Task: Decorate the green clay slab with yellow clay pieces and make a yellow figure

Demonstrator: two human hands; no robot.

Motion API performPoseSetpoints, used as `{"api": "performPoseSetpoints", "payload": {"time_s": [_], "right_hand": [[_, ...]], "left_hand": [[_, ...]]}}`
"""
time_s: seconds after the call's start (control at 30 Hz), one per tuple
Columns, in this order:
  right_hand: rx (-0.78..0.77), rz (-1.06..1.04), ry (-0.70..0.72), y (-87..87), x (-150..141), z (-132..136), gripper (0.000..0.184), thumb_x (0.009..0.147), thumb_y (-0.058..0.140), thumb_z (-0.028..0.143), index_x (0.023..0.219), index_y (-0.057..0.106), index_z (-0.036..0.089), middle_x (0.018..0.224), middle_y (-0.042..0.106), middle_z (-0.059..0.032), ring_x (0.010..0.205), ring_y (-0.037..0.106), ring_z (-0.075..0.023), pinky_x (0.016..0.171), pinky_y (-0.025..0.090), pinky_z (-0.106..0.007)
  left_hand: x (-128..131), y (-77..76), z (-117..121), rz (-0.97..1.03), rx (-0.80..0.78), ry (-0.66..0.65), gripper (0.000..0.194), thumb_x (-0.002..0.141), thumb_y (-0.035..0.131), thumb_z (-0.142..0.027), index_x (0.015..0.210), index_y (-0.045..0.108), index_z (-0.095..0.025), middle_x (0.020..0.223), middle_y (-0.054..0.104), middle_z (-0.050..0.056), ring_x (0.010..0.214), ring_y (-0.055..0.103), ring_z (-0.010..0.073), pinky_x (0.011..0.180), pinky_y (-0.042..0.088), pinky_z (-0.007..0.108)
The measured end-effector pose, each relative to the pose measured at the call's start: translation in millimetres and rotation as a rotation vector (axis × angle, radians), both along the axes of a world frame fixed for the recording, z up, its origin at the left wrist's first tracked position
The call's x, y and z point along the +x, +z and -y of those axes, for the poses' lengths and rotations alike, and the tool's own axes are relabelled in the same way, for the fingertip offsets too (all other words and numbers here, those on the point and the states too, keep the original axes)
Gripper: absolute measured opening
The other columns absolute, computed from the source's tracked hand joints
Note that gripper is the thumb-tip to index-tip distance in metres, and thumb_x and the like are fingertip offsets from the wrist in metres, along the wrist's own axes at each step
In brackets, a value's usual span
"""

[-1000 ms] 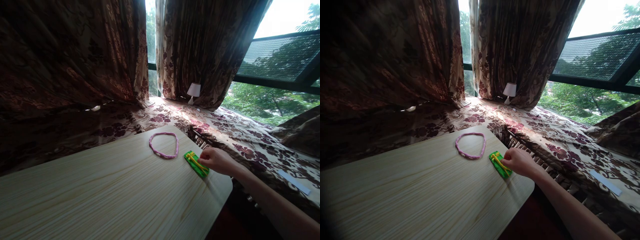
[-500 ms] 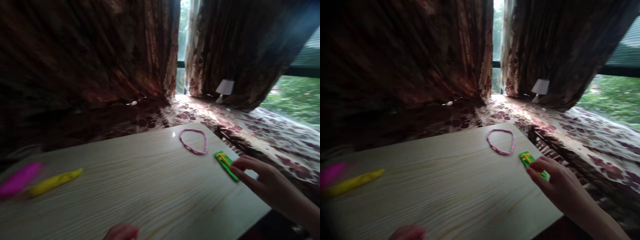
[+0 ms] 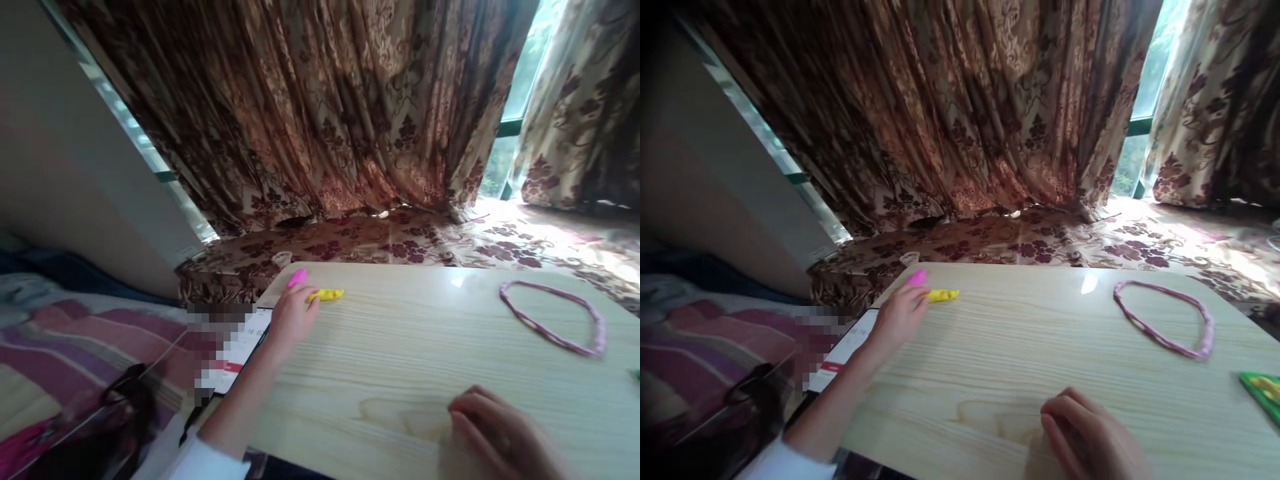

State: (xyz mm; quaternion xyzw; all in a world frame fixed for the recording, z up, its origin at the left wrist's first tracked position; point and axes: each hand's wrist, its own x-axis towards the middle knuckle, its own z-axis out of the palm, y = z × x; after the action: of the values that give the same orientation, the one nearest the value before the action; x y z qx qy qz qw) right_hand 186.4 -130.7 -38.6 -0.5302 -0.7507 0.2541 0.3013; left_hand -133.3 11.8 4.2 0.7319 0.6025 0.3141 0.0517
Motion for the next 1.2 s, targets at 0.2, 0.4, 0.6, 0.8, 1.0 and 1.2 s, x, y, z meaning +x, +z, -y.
{"api": "performPoseSetpoints", "payload": {"time_s": [0.2, 0.4, 0.6, 0.8, 1.0, 1.2], "right_hand": [[0.025, -0.122, -0.056, 0.7, -19.3, -1.4, 0.018, 0.087, 0.046, 0.029, 0.081, 0.061, 0.022, 0.072, 0.059, -0.0029, 0.061, 0.057, -0.0150, 0.057, 0.046, -0.025], [0.306, -0.225, -0.129, 28.6, -25.4, 7.0, 0.052, 0.077, 0.055, 0.013, 0.127, 0.046, 0.026, 0.125, 0.048, -0.0086, 0.112, 0.049, -0.0220, 0.094, 0.041, -0.035], [0.250, -0.164, -0.039, 40.2, -29.0, 26.4, 0.033, 0.083, 0.054, 0.018, 0.114, 0.060, 0.028, 0.099, 0.058, -0.0033, 0.088, 0.059, -0.0157, 0.078, 0.047, -0.026], [0.243, -0.215, -0.062, 38.8, -27.2, 49.3, 0.017, 0.080, 0.060, 0.020, 0.094, 0.068, 0.023, 0.089, 0.061, -0.0018, 0.078, 0.060, -0.0134, 0.073, 0.046, -0.024], [0.184, -0.364, -0.041, 47.3, -37.0, 64.1, 0.016, 0.084, 0.056, 0.025, 0.077, 0.067, 0.017, 0.077, 0.063, -0.0016, 0.069, 0.060, -0.0119, 0.064, 0.046, -0.022], [0.107, -0.447, 0.023, 46.4, -35.0, 60.0, 0.019, 0.086, 0.053, 0.027, 0.084, 0.066, 0.014, 0.073, 0.065, -0.0026, 0.067, 0.061, -0.0139, 0.059, 0.047, -0.022]], "left_hand": [[21.3, 12.9, -40.6, -0.095, -0.149, -0.111, 0.027, 0.086, 0.054, -0.032, 0.108, 0.057, -0.016, 0.111, 0.059, 0.007, 0.095, 0.059, 0.0216, 0.081, 0.049, 0.042], [84.8, 7.4, 36.5, 0.082, -0.315, -0.469, 0.028, 0.084, 0.052, -0.040, 0.103, 0.062, -0.021, 0.091, 0.066, 0.001, 0.083, 0.060, 0.0180, 0.078, 0.046, 0.028], [118.8, 6.0, 101.1, 0.438, -0.810, -0.730, 0.029, 0.085, 0.049, -0.037, 0.099, 0.067, -0.020, 0.066, 0.058, -0.001, 0.065, 0.050, 0.0158, 0.061, 0.040, 0.024], [121.2, 27.7, 127.6, 0.459, -0.849, -0.788, 0.029, 0.086, 0.048, -0.037, 0.092, 0.069, -0.019, 0.063, 0.055, -0.002, 0.065, 0.046, 0.0143, 0.063, 0.035, 0.024], [112.0, 33.5, 158.5, 0.567, -0.800, -0.790, 0.028, 0.085, 0.048, -0.037, 0.079, 0.066, -0.016, 0.070, 0.058, -0.001, 0.063, 0.048, 0.0125, 0.061, 0.037, 0.024], [103.3, 37.6, 164.6, 0.583, -0.803, -0.758, 0.026, 0.084, 0.050, -0.035, 0.082, 0.065, -0.014, 0.077, 0.062, 0.003, 0.062, 0.051, 0.0119, 0.060, 0.040, 0.024]]}}
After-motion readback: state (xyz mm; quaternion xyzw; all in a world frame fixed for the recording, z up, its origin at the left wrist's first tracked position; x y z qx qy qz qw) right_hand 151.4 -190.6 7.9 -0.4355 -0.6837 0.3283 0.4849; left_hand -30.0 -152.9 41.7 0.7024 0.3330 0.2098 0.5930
